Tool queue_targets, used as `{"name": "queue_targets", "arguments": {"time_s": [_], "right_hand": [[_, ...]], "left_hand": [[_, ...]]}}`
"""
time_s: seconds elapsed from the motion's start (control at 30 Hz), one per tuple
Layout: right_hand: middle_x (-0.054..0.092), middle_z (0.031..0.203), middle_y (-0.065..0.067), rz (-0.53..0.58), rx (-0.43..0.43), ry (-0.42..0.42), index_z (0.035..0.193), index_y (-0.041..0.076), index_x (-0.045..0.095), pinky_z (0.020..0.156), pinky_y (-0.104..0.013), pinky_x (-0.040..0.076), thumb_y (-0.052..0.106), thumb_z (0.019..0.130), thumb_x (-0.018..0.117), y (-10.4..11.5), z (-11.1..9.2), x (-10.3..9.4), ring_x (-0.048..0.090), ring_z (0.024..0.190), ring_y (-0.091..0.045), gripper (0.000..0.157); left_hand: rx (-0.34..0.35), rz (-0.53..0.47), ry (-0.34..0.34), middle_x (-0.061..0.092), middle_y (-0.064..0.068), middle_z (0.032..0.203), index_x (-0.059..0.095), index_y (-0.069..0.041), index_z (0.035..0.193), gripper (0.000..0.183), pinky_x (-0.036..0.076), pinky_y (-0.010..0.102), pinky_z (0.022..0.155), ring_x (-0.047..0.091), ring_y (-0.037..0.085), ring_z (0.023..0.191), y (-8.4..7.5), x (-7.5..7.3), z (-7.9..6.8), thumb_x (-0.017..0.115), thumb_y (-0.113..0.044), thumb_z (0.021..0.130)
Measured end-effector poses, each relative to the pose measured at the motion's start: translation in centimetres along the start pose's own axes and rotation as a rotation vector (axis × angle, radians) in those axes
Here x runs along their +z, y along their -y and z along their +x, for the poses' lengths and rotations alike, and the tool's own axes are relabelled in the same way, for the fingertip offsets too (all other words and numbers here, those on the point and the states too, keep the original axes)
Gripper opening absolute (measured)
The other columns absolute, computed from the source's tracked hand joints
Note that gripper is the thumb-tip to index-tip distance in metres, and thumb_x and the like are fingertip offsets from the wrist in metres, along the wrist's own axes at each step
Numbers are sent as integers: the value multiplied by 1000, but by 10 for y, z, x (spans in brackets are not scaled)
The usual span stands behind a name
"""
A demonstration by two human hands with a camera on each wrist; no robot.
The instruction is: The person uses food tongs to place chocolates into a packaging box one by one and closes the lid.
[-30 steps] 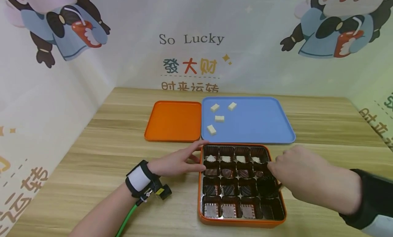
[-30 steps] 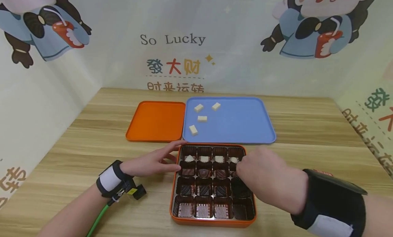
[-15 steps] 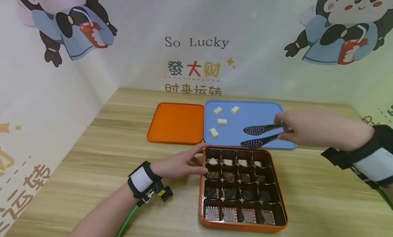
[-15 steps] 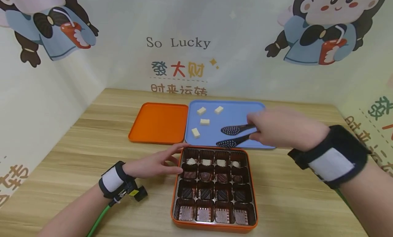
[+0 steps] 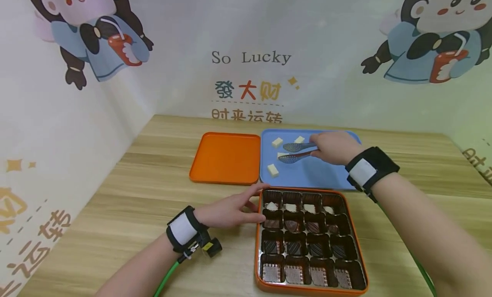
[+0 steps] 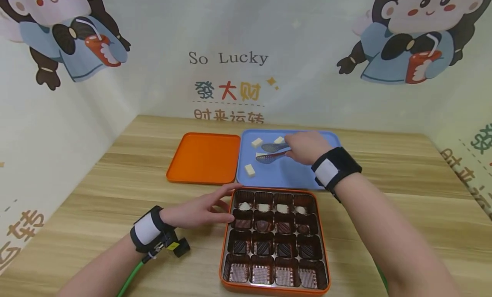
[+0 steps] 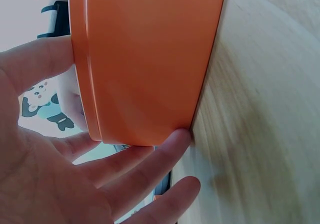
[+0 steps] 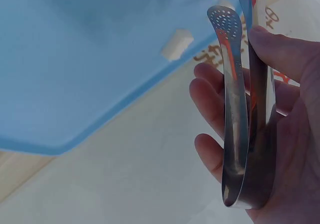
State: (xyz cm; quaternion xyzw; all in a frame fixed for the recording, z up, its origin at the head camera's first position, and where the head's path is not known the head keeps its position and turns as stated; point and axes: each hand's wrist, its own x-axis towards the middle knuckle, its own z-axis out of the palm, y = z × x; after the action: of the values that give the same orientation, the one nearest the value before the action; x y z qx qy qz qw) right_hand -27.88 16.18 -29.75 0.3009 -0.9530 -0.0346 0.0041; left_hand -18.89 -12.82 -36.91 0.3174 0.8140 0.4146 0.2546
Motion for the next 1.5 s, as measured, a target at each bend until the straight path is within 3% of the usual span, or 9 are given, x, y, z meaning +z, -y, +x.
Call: {"name": "queue_targets", "arguments": {"time_s": [0.57, 0.83, 1.13, 1.37, 1.5], "right_hand": [[59, 81, -4, -47, -10, 43, 100, 5, 59, 58, -32, 42, 15, 87, 59, 8, 9, 2, 51, 65, -15, 17], [59, 80, -4, -12, -6, -6, 102, 5, 59, 56, -31, 41, 15, 88, 58, 8, -2, 7, 49, 61, -12, 18], [59, 84, -2, 87, -36, -178, 106, 8, 59, 52, -30, 37, 19, 89, 57, 17, -50, -8, 45, 60, -10, 21], [61, 86, 4, 58, -200, -308, 109, 12, 58, 46, -24, 35, 25, 86, 60, 51, -104, -31, 45, 56, -1, 27], [62, 90, 8, 71, -299, -315, 110, 17, 59, 46, -21, 37, 27, 85, 61, 70, -127, -37, 50, 60, 1, 28]], "left_hand": [[0, -7, -6, 25, 10, 145, 14, -32, 143, 71, 44, 30, 79, 52, 8, 102, 0, 4, 1, 57, -40, 87], [-13, -8, -5, 25, 7, 145, 14, -35, 143, 72, 43, 31, 80, 52, 8, 103, 3, 5, 3, 58, -43, 86], [-13, 21, -2, 25, 7, 145, 15, -32, 143, 71, 44, 29, 78, 52, 9, 102, 1, 3, 2, 58, -42, 86], [-20, 25, 1, 24, 6, 146, 13, -33, 143, 73, 44, 30, 78, 51, 9, 104, 0, 1, 2, 57, -43, 86], [-22, 20, -2, 24, 6, 145, 13, -32, 144, 73, 44, 30, 79, 51, 9, 104, -1, 0, 1, 57, -42, 86]]}}
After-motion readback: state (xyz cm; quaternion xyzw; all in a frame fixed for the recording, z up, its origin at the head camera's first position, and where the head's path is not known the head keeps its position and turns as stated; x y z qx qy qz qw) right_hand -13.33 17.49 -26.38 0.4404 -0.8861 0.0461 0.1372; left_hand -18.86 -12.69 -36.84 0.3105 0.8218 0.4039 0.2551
